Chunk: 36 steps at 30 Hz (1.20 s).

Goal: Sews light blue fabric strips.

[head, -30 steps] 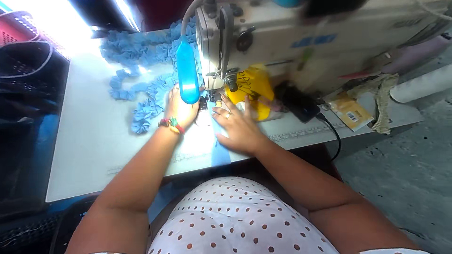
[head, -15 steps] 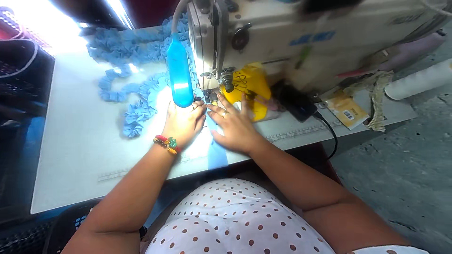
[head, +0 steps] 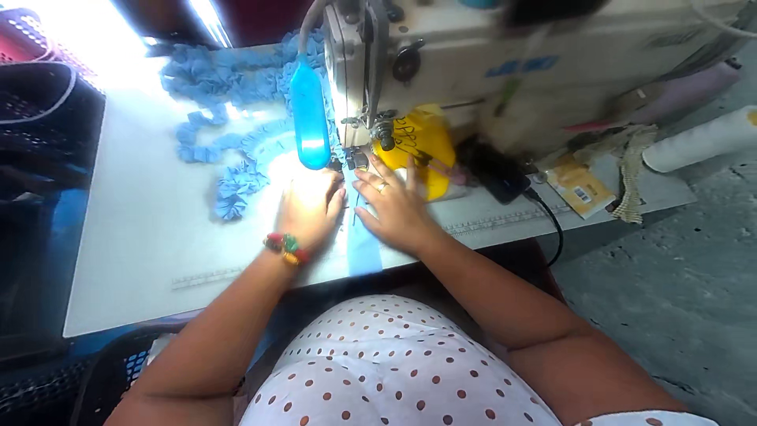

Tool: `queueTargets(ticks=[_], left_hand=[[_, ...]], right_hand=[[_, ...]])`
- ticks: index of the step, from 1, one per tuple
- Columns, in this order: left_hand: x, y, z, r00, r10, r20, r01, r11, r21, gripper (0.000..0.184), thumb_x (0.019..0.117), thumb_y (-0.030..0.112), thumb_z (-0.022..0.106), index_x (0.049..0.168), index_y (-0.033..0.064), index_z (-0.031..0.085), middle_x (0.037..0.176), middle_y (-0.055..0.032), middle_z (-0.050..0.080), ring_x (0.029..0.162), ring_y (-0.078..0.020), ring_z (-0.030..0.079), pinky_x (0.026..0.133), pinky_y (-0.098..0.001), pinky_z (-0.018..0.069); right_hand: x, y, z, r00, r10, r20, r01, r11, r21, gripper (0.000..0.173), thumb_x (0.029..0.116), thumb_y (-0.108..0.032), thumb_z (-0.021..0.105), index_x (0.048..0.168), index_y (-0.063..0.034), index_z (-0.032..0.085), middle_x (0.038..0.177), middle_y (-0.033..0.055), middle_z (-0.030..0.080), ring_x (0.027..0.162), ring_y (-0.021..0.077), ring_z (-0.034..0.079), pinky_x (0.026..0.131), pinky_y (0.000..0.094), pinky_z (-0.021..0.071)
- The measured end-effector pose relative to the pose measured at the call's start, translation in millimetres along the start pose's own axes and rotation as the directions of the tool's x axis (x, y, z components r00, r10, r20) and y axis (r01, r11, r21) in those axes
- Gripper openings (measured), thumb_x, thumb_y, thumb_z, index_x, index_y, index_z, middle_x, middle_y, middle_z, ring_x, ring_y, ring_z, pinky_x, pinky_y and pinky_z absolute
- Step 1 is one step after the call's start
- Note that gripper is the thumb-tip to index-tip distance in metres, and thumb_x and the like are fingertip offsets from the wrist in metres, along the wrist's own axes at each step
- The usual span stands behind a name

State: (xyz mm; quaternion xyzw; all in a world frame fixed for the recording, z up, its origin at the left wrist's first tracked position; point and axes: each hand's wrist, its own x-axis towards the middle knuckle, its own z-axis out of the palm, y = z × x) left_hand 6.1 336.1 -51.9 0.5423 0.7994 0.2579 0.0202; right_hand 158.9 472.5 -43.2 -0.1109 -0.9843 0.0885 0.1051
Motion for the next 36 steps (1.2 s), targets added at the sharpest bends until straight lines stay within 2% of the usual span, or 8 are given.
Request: queueTargets(ticks=[4,8,11,14,18,22,26,36], left_hand=[[-49,38,1,0.966,-0.239,0.095,0.248,0.964,-0.095,0.057,0.0789,0.055,0.079,0.11,0.009,0.068,0.146,-0.0151,0.051,0.138,-0.039,0.044,0.11,-0.0639,0.0356],[-62,46,-1,0.98,-0.188,0.061,0.197,0.92,-0.34,0.025,0.0873,0.03,0.078,0.087,0.0056,0.07,0.129,-0.0115,0.063,0.121,-0.0293,0.057,0.101,-0.0529,0.0459],[-82,55,-25,0.936,-0.321,0.148,0.321,0.597,-0.735,0.011,0.1021,0.017,0.06,0.105,0.0066,0.057,0.087,-0.0011,0.063,0.074,-0.0082,0.062,0.068,-0.0279,0.0538],[-107,56,-40,0.836,-0.426,0.346,0.432,0.121,-0.894,0.022,0.1073,0.013,0.046,0.129,0.0124,0.043,0.1,-0.0067,0.067,0.089,-0.0157,0.071,0.082,-0.0358,0.0611],[-137,52,-34,0.767,-0.522,0.374,0.424,-0.026,-0.905,0.03,0.1088,0.01,0.039,0.138,0.0171,0.043,0.108,-0.008,0.069,0.094,-0.0177,0.072,0.085,-0.0363,0.0612],[-158,53,-20,0.826,-0.431,0.363,0.492,0.238,-0.838,0.051,0.097,0.024,0.06,0.142,0.0152,0.036,0.091,0.0021,0.068,0.066,-0.0022,0.06,0.061,-0.0184,0.051],[-187,51,-23,0.868,-0.401,0.294,0.483,0.542,-0.688,0.099,0.0789,0.038,0.083,0.157,0.0208,0.026,0.128,-0.0066,0.066,0.101,-0.0114,0.072,0.086,-0.0312,0.0618],[-231,37,-15,0.926,-0.372,-0.059,0.363,0.924,-0.124,0.075,0.0816,0.03,0.078,0.146,0.0077,0.049,0.116,-0.0241,0.068,0.089,-0.0419,0.071,0.072,-0.0589,0.0574]], right_hand=[[-14,7,-5,0.977,-0.031,-0.213,0.064,0.987,0.15,0.035,0.1009,-0.027,0.052,0.125,-0.0106,0.071,0.149,0.0077,0.057,0.15,0.0337,0.037,0.119,0.0728,0.015],[-37,11,-11,0.952,0.038,-0.302,0.043,0.966,0.255,0.027,0.097,-0.019,0.058,0.114,-0.0065,0.074,0.138,0.0135,0.064,0.143,0.0383,0.045,0.12,0.0637,0.0257],[-54,7,-17,0.942,0.071,-0.329,0.041,0.945,0.324,0.024,0.0958,-0.016,0.06,0.112,-0.0058,0.074,0.132,0.0142,0.066,0.139,0.0368,0.049,0.118,0.0547,0.0353],[-70,-1,-22,0.942,0.093,-0.321,0.039,0.924,0.381,0.022,0.0953,-0.017,0.061,0.109,-0.007,0.075,0.127,0.0124,0.069,0.135,0.0333,0.053,0.114,0.0494,0.0411],[-80,-9,-22,0.956,0.089,-0.279,0.05,0.889,0.454,0.021,0.0945,-0.017,0.061,0.105,-0.0069,0.076,0.123,0.0112,0.07,0.13,0.0299,0.056,0.112,0.0464,0.0434],[-84,-18,-17,0.963,0.071,-0.262,0.067,0.873,0.483,0.019,0.0939,-0.015,0.061,0.101,-0.0069,0.076,0.121,0.0101,0.07,0.125,0.0264,0.059,0.107,0.0423,0.0469],[-88,-23,-19,0.972,0.045,-0.231,0.074,0.873,0.481,0.018,0.0941,-0.015,0.062,0.1,-0.0076,0.077,0.122,0.0094,0.07,0.125,0.0256,0.059,0.106,0.0418,0.0483],[-92,-31,-14,0.985,0.029,-0.171,0.055,0.883,0.466,0.019,0.0955,-0.017,0.062,0.102,-0.0076,0.077,0.123,0.0095,0.069,0.118,0.0241,0.061,0.1,0.0396,0.0502]])
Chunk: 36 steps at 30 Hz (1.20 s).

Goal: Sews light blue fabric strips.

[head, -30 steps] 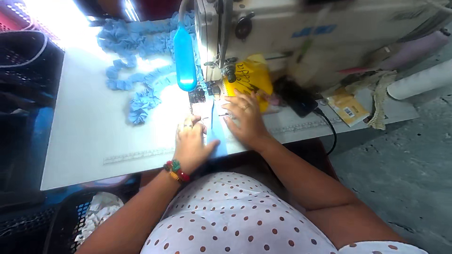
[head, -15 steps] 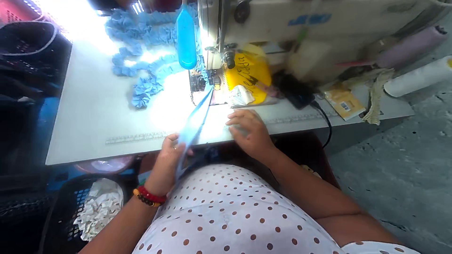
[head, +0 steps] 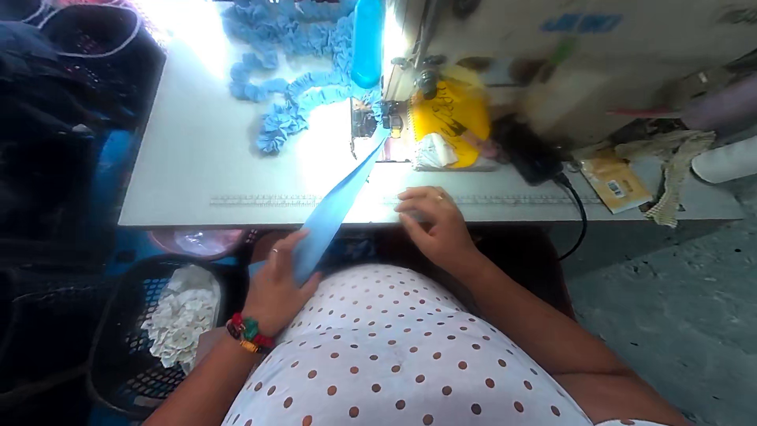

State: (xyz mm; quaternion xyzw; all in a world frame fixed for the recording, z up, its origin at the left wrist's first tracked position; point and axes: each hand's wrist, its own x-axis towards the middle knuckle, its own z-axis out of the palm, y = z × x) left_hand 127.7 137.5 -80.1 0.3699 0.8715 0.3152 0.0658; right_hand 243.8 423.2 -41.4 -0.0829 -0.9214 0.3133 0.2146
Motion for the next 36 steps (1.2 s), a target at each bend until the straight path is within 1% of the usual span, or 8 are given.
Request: queueTargets(ticks=[2,4,8,12,15,24,30,36], left_hand=[[-1,-8,-5,0.991,0.132,-0.019,-0.126,0.972,0.197,0.055,0.0816,0.022,0.077,0.135,0.0128,0.065,0.11,-0.0294,0.065,0.075,-0.0468,0.069,0.057,-0.0588,0.0549],[-4,-13,-8,0.989,0.148,-0.016,-0.135,0.94,0.312,0.043,0.0821,0.012,0.076,0.124,0.0119,0.071,0.111,-0.033,0.064,0.075,-0.0492,0.068,0.054,-0.0585,0.0542],[-6,-21,-9,0.968,0.207,-0.143,-0.148,0.929,0.339,0.032,0.0759,0.014,0.073,0.105,0.0003,0.072,0.105,-0.0273,0.067,0.079,-0.0435,0.07,0.057,-0.0546,0.0559],[-15,-17,-17,0.922,0.292,-0.254,-0.252,0.951,0.181,0.025,0.0974,0.022,0.059,0.092,0.0016,0.072,0.098,-0.0182,0.071,0.089,-0.0287,0.071,0.075,-0.0383,0.058],[-22,-7,-24,0.903,0.301,-0.308,-0.291,0.954,0.076,0.028,0.1,0.022,0.061,0.082,0.0023,0.068,0.096,-0.0159,0.07,0.089,-0.0199,0.067,0.078,-0.0268,0.0541],[-19,16,-30,0.863,0.329,-0.383,-0.38,0.923,-0.064,0.02,0.092,0.011,0.064,0.074,0.0036,0.064,0.094,-0.0105,0.063,0.089,-0.0096,0.059,0.078,-0.0153,0.047],[-15,19,-39,0.805,0.457,-0.379,-0.483,0.875,0.03,0.017,0.0942,0.01,0.065,0.078,0.0036,0.064,0.094,-0.0109,0.062,0.089,-0.0143,0.057,0.077,-0.019,0.0466],[-12,22,-46,0.74,0.582,-0.338,-0.587,0.803,0.099,0.016,0.0962,0.008,0.065,0.081,0.0028,0.065,0.095,-0.0117,0.063,0.091,-0.0177,0.058,0.08,-0.0232,0.0484]], right_hand=[[-1,-2,1,1.0,-0.015,0.012,0.015,1.0,-0.007,0.019,0.0956,-0.017,0.062,0.103,-0.0078,0.077,0.124,0.0094,0.068,0.119,0.0242,0.061,0.101,0.0395,0.0499],[-3,-2,3,1.0,-0.022,0.016,0.022,1.0,-0.009,0.019,0.0956,-0.018,0.062,0.103,-0.0076,0.077,0.124,0.0094,0.068,0.118,0.024,0.06,0.1,0.0392,0.0498],[-7,-2,7,0.999,-0.023,0.027,0.024,0.999,-0.022,0.021,0.0955,-0.019,0.061,0.103,-0.0077,0.077,0.124,0.0095,0.068,0.117,0.0247,0.06,0.099,0.0401,0.0496],[-4,-11,8,0.997,-0.067,0.044,0.068,0.998,-0.012,0.019,0.095,-0.018,0.063,0.101,-0.0074,0.077,0.123,0.0102,0.068,0.116,0.0247,0.061,0.098,0.0399,0.0511],[4,-28,13,0.988,-0.141,0.062,0.14,0.99,0.024,0.017,0.0946,-0.017,0.063,0.099,-0.0091,0.078,0.121,0.0101,0.069,0.114,0.0241,0.062,0.097,0.0383,0.0514],[38,-80,43,0.813,-0.538,0.223,0.524,0.843,0.124,0.019,0.0956,-0.018,0.068,0.11,-0.014,0.08,0.118,0.0062,0.074,0.127,0.0296,0.061,0.111,0.0504,0.045],[44,-92,44,0.753,-0.611,0.243,0.616,0.785,0.067,0.019,0.095,-0.012,0.066,0.104,-0.0174,0.082,0.105,0.0019,0.075,0.106,0.0224,0.066,0.095,0.0441,0.0486],[46,-94,34,0.706,-0.666,0.242,0.682,0.731,0.021,0.019,0.0955,-0.008,0.065,0.102,-0.0154,0.081,0.099,0.0024,0.075,0.1,0.0216,0.068,0.091,0.0401,0.051]])
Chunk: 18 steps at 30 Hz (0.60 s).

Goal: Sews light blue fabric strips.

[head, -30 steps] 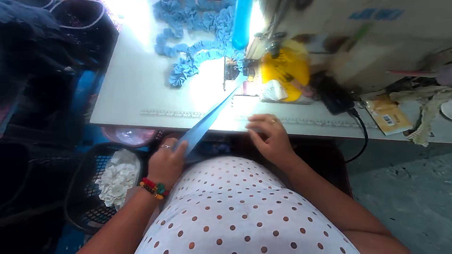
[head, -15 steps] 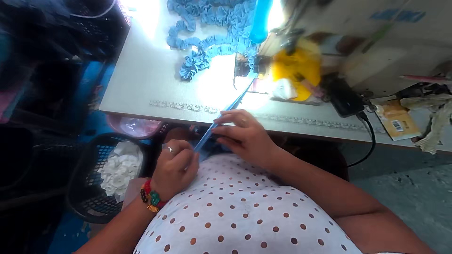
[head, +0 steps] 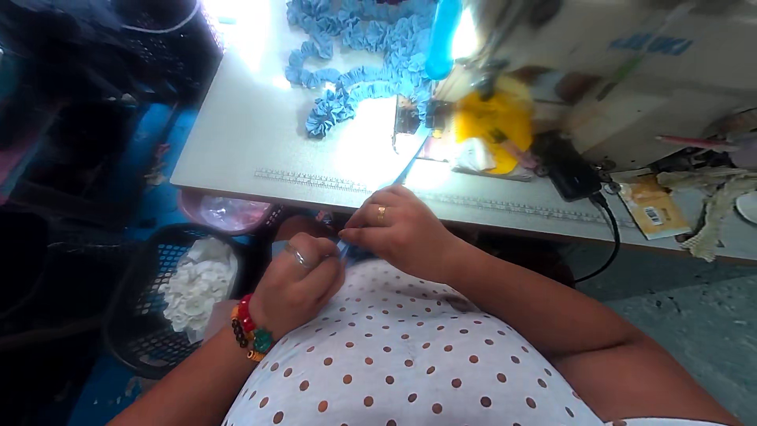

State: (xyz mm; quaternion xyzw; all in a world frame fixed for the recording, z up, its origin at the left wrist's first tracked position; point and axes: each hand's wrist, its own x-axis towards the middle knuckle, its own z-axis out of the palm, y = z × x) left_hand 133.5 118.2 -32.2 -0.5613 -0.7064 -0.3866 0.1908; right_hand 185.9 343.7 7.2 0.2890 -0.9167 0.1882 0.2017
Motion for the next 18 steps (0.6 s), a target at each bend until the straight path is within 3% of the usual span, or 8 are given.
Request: queueTargets(ticks=[4,6,8,9,12,14,16,18], left_hand=[[9,2,-4,0.998,0.028,0.061,-0.02,0.993,-0.12,0.015,0.0997,0.013,0.065,0.088,0.0034,0.065,0.099,-0.0123,0.064,0.093,-0.0179,0.059,0.082,-0.024,0.0489],[10,5,-5,0.975,-0.149,0.167,0.191,0.941,-0.28,0.022,0.0986,0.026,0.068,0.105,0.0049,0.066,0.106,-0.0076,0.065,0.097,-0.0075,0.062,0.085,-0.0168,0.0506],[9,1,-7,0.861,-0.292,0.416,0.464,0.786,-0.408,0.047,0.0928,0.038,0.074,0.128,0.0122,0.056,0.105,0.0023,0.066,0.089,0.0016,0.062,0.077,-0.0155,0.0534],[9,-5,-9,0.792,-0.273,0.546,0.545,0.719,-0.431,0.054,0.0905,0.039,0.076,0.133,0.0148,0.054,0.1,0.0041,0.067,0.084,0.0012,0.063,0.075,-0.0177,0.0549],[10,-23,-21,0.679,-0.039,0.733,0.504,0.75,-0.427,0.038,0.0945,0.043,0.068,0.109,0.0081,0.069,0.092,-0.0009,0.07,0.085,-0.0036,0.066,0.078,-0.024,0.0556],[10,-31,-34,0.709,0.006,0.706,0.422,0.798,-0.431,0.038,0.0976,0.047,0.061,0.096,0.0109,0.07,0.087,0.001,0.067,0.086,-0.0039,0.062,0.079,-0.0244,0.052],[11,-35,-55,0.71,-0.033,0.703,0.44,0.8,-0.407,0.041,0.0977,0.055,0.058,0.098,0.0155,0.069,0.084,0.0058,0.067,0.082,0.0014,0.061,0.075,-0.0206,0.0513],[18,-38,-78,0.628,-0.01,0.778,0.52,0.75,-0.41,0.037,0.097,0.054,0.062,0.103,0.0179,0.068,0.076,0.0107,0.062,0.069,0.0089,0.056,0.062,-0.0116,0.0479]], right_hand=[[-3,-5,-10,0.997,-0.07,-0.016,0.068,0.995,-0.073,0.018,0.0954,-0.006,0.063,0.097,-0.0115,0.08,0.09,0.0044,0.074,0.09,0.0217,0.068,0.083,0.0391,0.0523],[-10,-9,-20,0.996,-0.072,-0.054,0.065,0.991,-0.117,0.017,0.0963,-0.006,0.063,0.096,-0.0098,0.079,0.087,0.0051,0.073,0.087,0.0214,0.068,0.082,0.039,0.0518],[-21,-14,-35,0.994,-0.048,-0.098,0.032,0.987,-0.16,0.017,0.0971,-0.006,0.062,0.095,-0.0089,0.078,0.086,0.0057,0.072,0.085,0.0208,0.067,0.082,0.0382,0.0524],[-29,-17,-41,0.993,-0.027,-0.112,0.008,0.986,-0.167,0.017,0.0976,-0.006,0.061,0.096,-0.0087,0.078,0.085,0.0058,0.072,0.085,0.0202,0.067,0.083,0.0377,0.0525],[-60,-24,-49,0.994,0.064,-0.089,-0.074,0.99,-0.116,0.018,0.1002,-0.006,0.06,0.101,-0.0085,0.077,0.087,0.0062,0.075,0.088,0.0193,0.071,0.087,0.0369,0.0566],[-80,-25,-41,0.994,0.107,-0.037,-0.108,0.993,-0.04,0.02,0.1015,-0.005,0.056,0.104,-0.008,0.076,0.09,0.0083,0.075,0.091,0.0217,0.073,0.087,0.0374,0.0585],[-96,-22,-30,0.99,0.141,-0.007,-0.141,0.99,0.018,0.02,0.1015,-0.006,0.056,0.103,-0.009,0.075,0.092,0.0087,0.076,0.093,0.0223,0.074,0.085,0.0362,0.0595],[-106,-17,-17,0.984,0.178,-0.003,-0.178,0.983,0.055,0.02,0.101,-0.009,0.056,0.1,-0.0106,0.076,0.09,0.0081,0.076,0.089,0.0211,0.074,0.079,0.0341,0.0597]])
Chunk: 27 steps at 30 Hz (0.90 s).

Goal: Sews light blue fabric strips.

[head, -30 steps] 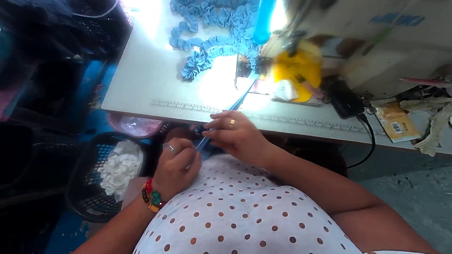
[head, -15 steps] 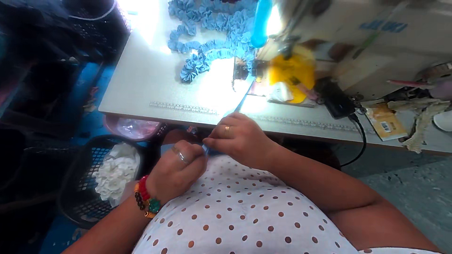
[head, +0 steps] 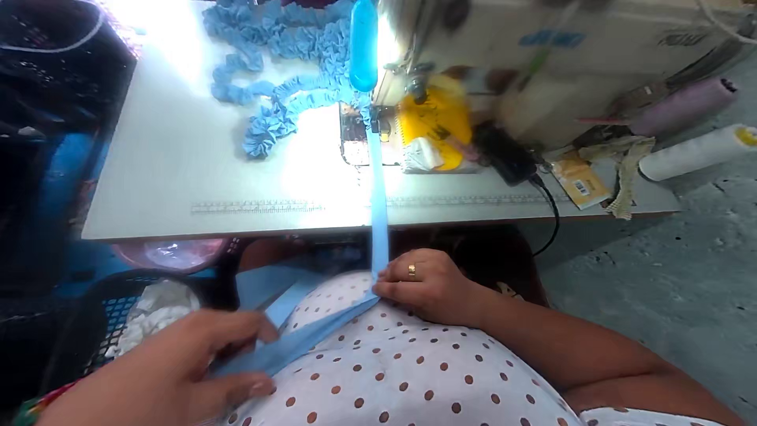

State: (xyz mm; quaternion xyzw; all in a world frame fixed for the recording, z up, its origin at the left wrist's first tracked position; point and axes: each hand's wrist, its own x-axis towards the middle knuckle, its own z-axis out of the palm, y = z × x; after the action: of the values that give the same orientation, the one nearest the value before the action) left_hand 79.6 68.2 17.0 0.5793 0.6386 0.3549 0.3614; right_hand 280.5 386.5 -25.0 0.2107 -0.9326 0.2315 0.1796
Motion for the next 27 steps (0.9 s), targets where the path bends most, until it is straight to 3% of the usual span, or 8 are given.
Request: queueTargets(ticks=[3,6,8,11,14,21,25,27], left_hand=[[-7,21,-19,0.989,0.023,0.149,-0.007,0.994,-0.107,0.027,0.0991,0.033,0.065,0.095,0.0067,0.069,0.069,0.0048,0.059,0.063,0.0026,0.051,0.061,-0.0184,0.0426],[-14,2,-16,0.987,0.116,0.115,-0.098,0.984,-0.149,0.025,0.1023,0.034,0.061,0.098,0.0107,0.067,0.092,0.0023,0.065,0.09,-0.0001,0.059,0.082,-0.0205,0.0472],[-14,-10,-8,0.996,0.079,0.044,-0.067,0.972,-0.226,0.024,0.1048,0.034,0.057,0.105,0.0114,0.065,0.106,0.0018,0.066,0.104,-0.0005,0.06,0.091,-0.0203,0.0501],[-10,-6,9,0.98,-0.159,-0.117,0.123,0.955,-0.27,0.023,0.1043,0.038,0.057,0.108,0.0167,0.064,0.094,0.0103,0.065,0.085,0.0076,0.061,0.075,-0.0132,0.0523],[-9,1,16,0.935,-0.317,-0.162,0.28,0.936,-0.214,0.032,0.0976,0.041,0.065,0.113,0.0131,0.066,0.095,0.0092,0.069,0.084,0.006,0.065,0.076,-0.0173,0.0564],[-4,0,31,0.803,-0.404,-0.438,0.371,0.914,-0.163,0.022,0.0962,0.036,0.064,0.1,0.0155,0.067,0.08,0.0136,0.065,0.068,0.0084,0.061,0.062,-0.011,0.0515],[-1,-2,26,0.738,-0.386,-0.554,0.321,0.922,-0.215,0.03,0.0995,0.033,0.061,0.125,0.017,0.061,0.086,0.0113,0.069,0.07,0.0037,0.064,0.062,-0.0152,0.055],[-4,0,22,0.718,-0.334,-0.61,0.326,0.937,-0.13,0.031,0.1034,0.035,0.054,0.128,0.0165,0.059,0.086,0.0112,0.067,0.071,0.006,0.062,0.063,-0.0133,0.0534]], right_hand=[[-4,12,10,1.0,0.013,-0.011,-0.013,1.0,0.014,0.02,0.1006,-0.009,0.056,0.098,-0.0096,0.076,0.088,0.0084,0.075,0.084,0.0211,0.073,0.072,0.0336,0.0588],[1,29,9,1.0,-0.011,-0.016,0.01,0.999,-0.031,0.019,0.1019,-0.006,0.056,0.101,-0.007,0.076,0.092,0.0104,0.076,0.091,0.0223,0.075,0.085,0.0359,0.0616],[9,46,9,0.998,-0.019,-0.053,0.015,0.997,-0.074,0.019,0.1008,-0.006,0.058,0.099,-0.0062,0.077,0.09,0.01,0.076,0.089,0.0205,0.075,0.083,0.0345,0.0617],[23,71,6,0.996,-0.043,-0.077,0.034,0.992,-0.124,0.016,0.0966,-0.004,0.062,0.095,-0.0047,0.078,0.082,0.0097,0.072,0.075,0.0213,0.07,0.066,0.0347,0.0581],[32,92,2,0.997,-0.026,-0.067,0.014,0.986,-0.169,0.015,0.0947,-0.004,0.063,0.094,-0.0052,0.078,0.084,0.0107,0.072,0.075,0.0236,0.071,0.064,0.0368,0.0588],[57,141,0,0.996,0.044,-0.078,-0.064,0.961,-0.271,0.019,0.0965,-0.003,0.06,0.098,-0.0065,0.078,0.091,0.0144,0.074,0.075,0.0307,0.072,0.061,0.0452,0.0577],[70,156,-4,0.992,0.112,-0.061,-0.125,0.947,-0.295,0.02,0.0974,-0.004,0.058,0.101,-0.0067,0.078,0.094,0.0144,0.074,0.081,0.032,0.073,0.067,0.0479,0.058],[73,158,-2,0.988,0.133,-0.079,-0.15,0.942,-0.301,0.02,0.0976,-0.006,0.059,0.101,-0.0071,0.078,0.093,0.0145,0.074,0.08,0.0323,0.072,0.067,0.0483,0.0576]])
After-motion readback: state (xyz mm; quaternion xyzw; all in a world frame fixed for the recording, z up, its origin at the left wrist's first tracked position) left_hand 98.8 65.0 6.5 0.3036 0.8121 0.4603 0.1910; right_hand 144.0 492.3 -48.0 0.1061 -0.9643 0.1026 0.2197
